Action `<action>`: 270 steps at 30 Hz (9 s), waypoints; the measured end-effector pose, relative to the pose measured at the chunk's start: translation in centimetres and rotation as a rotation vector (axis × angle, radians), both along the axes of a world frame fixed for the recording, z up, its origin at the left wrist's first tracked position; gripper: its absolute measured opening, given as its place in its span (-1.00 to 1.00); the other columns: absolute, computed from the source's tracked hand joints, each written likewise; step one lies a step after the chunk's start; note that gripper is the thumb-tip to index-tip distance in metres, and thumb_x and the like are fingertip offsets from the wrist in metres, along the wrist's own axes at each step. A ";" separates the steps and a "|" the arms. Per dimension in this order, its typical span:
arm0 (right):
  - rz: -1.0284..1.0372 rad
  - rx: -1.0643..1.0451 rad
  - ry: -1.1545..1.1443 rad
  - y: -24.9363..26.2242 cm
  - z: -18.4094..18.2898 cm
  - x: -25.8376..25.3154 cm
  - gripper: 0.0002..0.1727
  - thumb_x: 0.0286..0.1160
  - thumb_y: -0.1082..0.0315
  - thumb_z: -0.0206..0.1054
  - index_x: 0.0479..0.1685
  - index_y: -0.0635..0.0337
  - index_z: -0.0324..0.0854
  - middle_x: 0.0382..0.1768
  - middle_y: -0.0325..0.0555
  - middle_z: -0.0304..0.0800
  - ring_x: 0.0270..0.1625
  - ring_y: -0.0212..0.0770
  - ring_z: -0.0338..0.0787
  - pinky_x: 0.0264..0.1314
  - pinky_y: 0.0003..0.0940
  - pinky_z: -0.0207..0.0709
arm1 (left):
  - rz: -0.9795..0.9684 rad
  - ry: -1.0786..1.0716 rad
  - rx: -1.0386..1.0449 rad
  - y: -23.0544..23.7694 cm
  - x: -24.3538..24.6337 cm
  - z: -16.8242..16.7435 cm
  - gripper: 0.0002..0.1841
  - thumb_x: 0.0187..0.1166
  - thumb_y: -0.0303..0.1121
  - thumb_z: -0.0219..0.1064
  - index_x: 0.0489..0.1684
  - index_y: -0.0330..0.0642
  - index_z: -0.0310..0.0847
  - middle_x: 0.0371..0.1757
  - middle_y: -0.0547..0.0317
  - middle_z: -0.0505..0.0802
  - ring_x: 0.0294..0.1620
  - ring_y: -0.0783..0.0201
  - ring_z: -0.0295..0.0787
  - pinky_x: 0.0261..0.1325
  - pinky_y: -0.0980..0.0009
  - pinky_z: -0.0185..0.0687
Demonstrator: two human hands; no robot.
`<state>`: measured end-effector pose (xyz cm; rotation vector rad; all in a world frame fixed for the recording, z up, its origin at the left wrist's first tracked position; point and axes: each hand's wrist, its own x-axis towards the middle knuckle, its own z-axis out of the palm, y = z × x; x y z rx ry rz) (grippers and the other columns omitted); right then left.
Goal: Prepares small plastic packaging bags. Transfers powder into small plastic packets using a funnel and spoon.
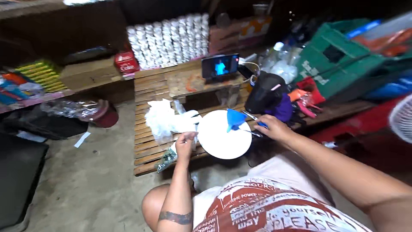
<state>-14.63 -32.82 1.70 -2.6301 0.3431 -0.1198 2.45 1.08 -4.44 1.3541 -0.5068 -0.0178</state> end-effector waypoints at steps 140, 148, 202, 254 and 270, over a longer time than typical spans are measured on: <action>-0.240 0.012 0.349 -1.4 -7.2 -0.1 -0.41 0.61 0.26 0.37 0.63 0.21 0.46 0.57 0.33 0.48 0.61 0.36 0.45 0.64 0.39 0.24 | 0.158 -0.075 0.033 -0.3 -0.3 0.2 -0.73 0.64 -0.48 0.18 0.21 -0.40 0.55 0.03 0.32 0.82 0.13 0.62 0.71 0.33 0.43 0.65; -0.210 0.018 0.424 -0.9 -7.5 0.5 -0.36 0.59 0.31 0.37 0.70 0.20 0.38 0.59 0.30 0.47 0.68 0.33 0.39 0.66 0.36 0.21 | 0.213 -0.077 0.031 0.2 -0.4 0.5 -0.84 0.61 -0.45 0.18 0.02 -0.26 0.58 -0.17 0.52 0.78 -0.03 0.71 0.71 0.19 0.50 0.68; -0.033 -0.126 0.303 4.8 -3.6 7.2 -0.61 0.77 0.35 0.12 0.45 -0.09 0.66 0.20 0.25 0.75 0.26 0.31 0.76 0.21 0.35 0.60 | 0.094 -0.072 0.067 0.7 -0.5 0.0 -0.70 0.79 -0.33 0.18 0.41 -0.14 0.47 0.11 0.27 0.82 0.15 0.43 0.77 0.33 0.30 0.69; 0.208 -0.062 -0.311 9.5 7.3 4.5 -0.71 0.77 0.32 0.14 0.19 0.19 0.72 0.02 0.09 0.80 0.01 0.03 0.84 0.08 0.07 0.71 | -0.196 -0.194 0.492 -0.9 -0.4 0.1 -0.63 0.80 -0.36 0.07 0.44 -0.40 0.41 0.08 -0.14 0.83 0.13 0.14 0.83 0.33 0.07 0.69; 0.064 0.080 -0.258 6.2 2.3 0.9 -0.67 0.80 0.29 0.09 0.25 0.30 0.63 0.12 0.18 0.76 0.14 -0.01 0.79 0.28 -0.05 0.65 | 0.032 -0.162 0.377 0.5 0.3 0.2 -0.60 0.78 -0.39 0.11 0.47 -0.47 0.39 0.23 -0.17 0.80 0.33 0.19 0.75 0.52 0.17 0.56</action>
